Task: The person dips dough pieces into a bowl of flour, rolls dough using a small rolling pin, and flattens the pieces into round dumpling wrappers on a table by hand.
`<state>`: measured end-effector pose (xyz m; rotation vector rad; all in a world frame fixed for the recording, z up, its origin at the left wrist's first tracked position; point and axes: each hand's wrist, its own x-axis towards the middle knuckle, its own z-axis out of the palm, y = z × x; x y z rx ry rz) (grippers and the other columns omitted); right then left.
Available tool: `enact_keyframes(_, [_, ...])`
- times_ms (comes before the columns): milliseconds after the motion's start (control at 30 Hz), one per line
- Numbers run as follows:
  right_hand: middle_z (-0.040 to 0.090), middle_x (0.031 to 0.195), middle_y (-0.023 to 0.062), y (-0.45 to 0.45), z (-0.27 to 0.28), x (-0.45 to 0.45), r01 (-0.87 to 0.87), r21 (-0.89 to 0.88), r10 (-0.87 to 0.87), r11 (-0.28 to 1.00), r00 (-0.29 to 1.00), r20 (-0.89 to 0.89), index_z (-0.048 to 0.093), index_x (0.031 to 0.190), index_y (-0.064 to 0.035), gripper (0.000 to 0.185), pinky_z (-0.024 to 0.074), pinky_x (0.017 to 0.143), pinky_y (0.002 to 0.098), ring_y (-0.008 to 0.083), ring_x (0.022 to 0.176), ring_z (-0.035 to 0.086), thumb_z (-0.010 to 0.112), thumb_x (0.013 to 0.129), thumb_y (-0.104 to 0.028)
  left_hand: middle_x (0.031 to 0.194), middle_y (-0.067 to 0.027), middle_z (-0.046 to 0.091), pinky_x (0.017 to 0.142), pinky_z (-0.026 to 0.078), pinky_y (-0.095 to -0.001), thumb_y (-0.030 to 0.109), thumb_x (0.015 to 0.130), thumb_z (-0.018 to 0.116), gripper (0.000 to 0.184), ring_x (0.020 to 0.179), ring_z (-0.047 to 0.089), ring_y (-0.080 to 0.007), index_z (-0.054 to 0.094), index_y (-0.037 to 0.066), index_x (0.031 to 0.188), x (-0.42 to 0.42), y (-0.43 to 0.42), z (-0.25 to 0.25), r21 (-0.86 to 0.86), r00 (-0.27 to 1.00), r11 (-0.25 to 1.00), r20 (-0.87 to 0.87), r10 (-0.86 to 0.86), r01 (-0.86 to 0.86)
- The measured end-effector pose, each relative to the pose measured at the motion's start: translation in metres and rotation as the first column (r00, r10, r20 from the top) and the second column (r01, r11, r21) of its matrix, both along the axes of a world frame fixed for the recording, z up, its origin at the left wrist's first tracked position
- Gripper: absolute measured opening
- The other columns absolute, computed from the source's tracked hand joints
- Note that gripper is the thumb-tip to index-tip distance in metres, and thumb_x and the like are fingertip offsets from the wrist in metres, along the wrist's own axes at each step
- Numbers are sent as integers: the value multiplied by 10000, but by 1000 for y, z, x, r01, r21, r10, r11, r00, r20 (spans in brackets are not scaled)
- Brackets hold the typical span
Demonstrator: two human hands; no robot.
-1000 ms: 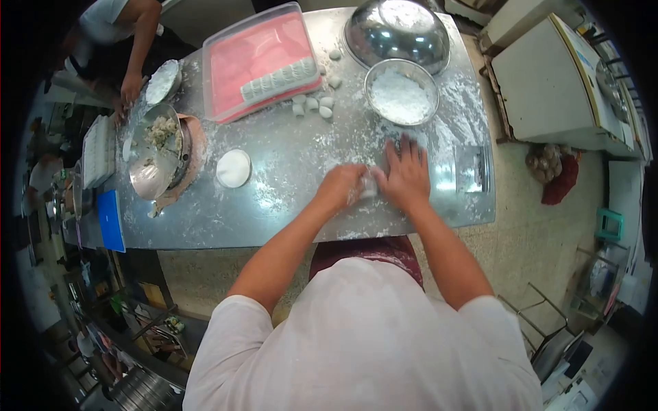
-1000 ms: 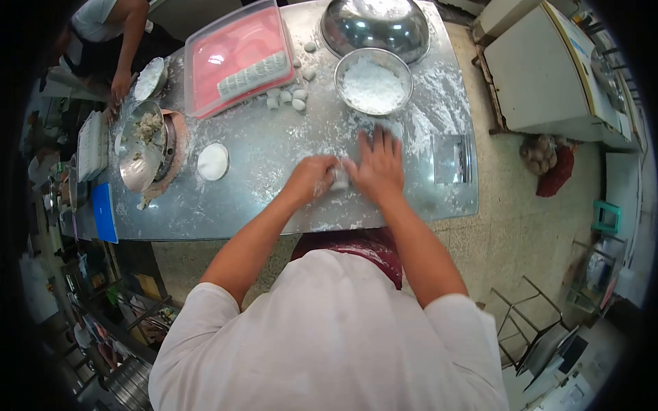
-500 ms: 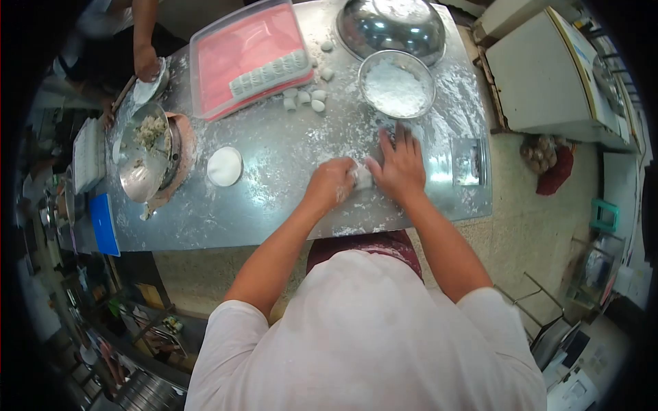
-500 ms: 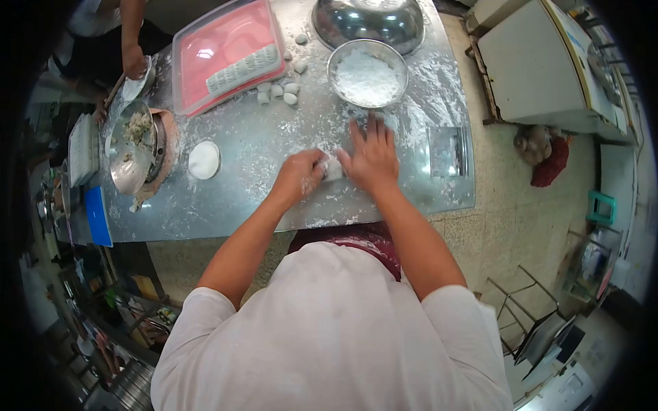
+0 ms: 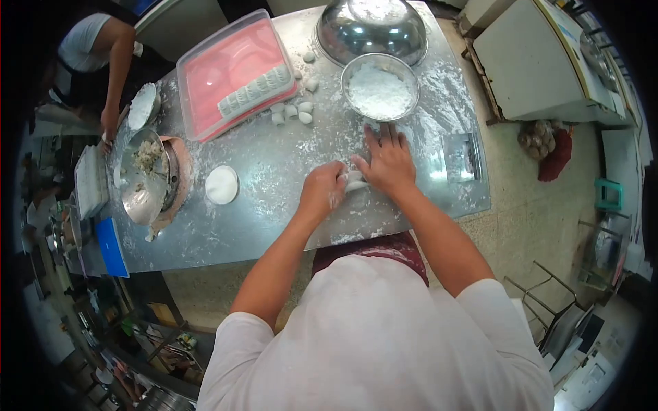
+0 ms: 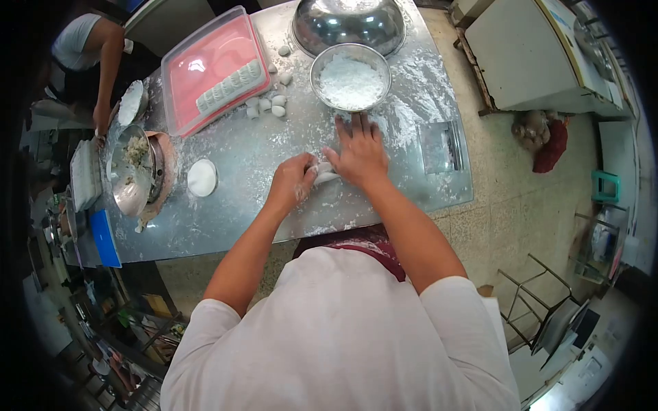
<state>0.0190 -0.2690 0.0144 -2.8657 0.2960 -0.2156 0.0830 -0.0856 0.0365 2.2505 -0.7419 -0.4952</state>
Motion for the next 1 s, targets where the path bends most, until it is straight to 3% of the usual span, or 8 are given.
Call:
enact_keyframes(167, [450, 1541, 237, 8, -5, -62, -56, 45, 55, 997, 998, 14, 506, 1484, -67, 734, 301, 1173, 565, 430, 1408, 426, 648, 900, -488, 982, -250, 691, 817, 532, -466, 85, 855, 684, 219, 919, 679, -429, 657, -4, 1054, 5, 1, -9, 19, 986, 991, 106, -130, 129])
enact_keyframes(367, [443, 1535, 265, 7, 1, -48, -68, 19, 69, 998, 995, -73, 477, 1495, -19, 782, 277, 1192, 560, 422, 1442, 393, 637, 903, -505, 990, -233, 685, 849, 519, -475, 97, 850, 687, 232, 941, 664, -404, 682, 21, 1069, -10, 10, 2, 108, 960, 990, -274, -56, 89])
enact_keyframes(433, [443, 1537, 263, 6, 3, -7, -9, 24, 11, 1000, 996, -87, 476, 1493, -12, 784, 273, 1195, 560, 421, 1445, 391, 637, 902, -502, 1002, -238, 676, 866, 516, -502, 66, 827, 640, 200, 968, 638, -441, 681, 26, 1018, -3, 5, 1, 24, 999, 999, -9, -34, 34])
enact_keyframes(667, [442, 1538, 263, 14, -7, -98, -89, 53, 89, 995, 996, 3, 492, 1477, -8, 767, 273, 1192, 558, 435, 1435, 399, 664, 888, -470, 967, -238, 693, 820, 528, -468, 103, 868, 661, 236, 889, 680, -389, 677, 12, 1085, -3, 10, -9, 68, 989, 995, 121, -88, 80])
enact_keyframes(733, [442, 1538, 265, 17, -2, -101, -118, 84, 121, 989, 992, -30, 495, 1475, -10, 765, 275, 1191, 555, 437, 1435, 399, 668, 887, -467, 989, -244, 681, 838, 524, -493, 100, 853, 670, 207, 931, 651, -440, 676, 25, 1046, -12, 16, 3, 96, 958, 994, -279, 67, -42])
enact_keyframes(867, [434, 1547, 266, 12, 6, -21, -32, 40, 34, 999, 999, -33, 516, 1456, -11, 741, 284, 1187, 546, 431, 1431, 406, 668, 891, -466, 980, -246, 685, 839, 524, -490, 106, 855, 679, 216, 920, 656, -442, 678, 16, 1052, -12, 20, 9, 111, 957, 993, -290, -2, 35])
enact_keyframes(933, [437, 1544, 268, 10, 2, 7, 4, 31, -4, 1000, 1000, 7, 516, 1455, -10, 738, 283, 1188, 545, 427, 1431, 408, 667, 894, -464, 980, -251, 687, 844, 524, -488, 98, 855, 673, 218, 934, 655, -443, 680, 12, 1055, 1, 13, -5, -54, 1000, 998, 1, 10, -10])
enact_keyframes(1000, [441, 1540, 270, 10, 0, 5, 21, 10, -21, 1000, 999, 49, 517, 1454, -9, 734, 282, 1189, 545, 423, 1430, 411, 666, 896, -462, 979, -249, 689, 850, 522, -490, 101, 859, 676, 218, 939, 655, -442, 683, 5, 1055, 5, 10, -13, -88, 999, 996, 48, 10, -6])
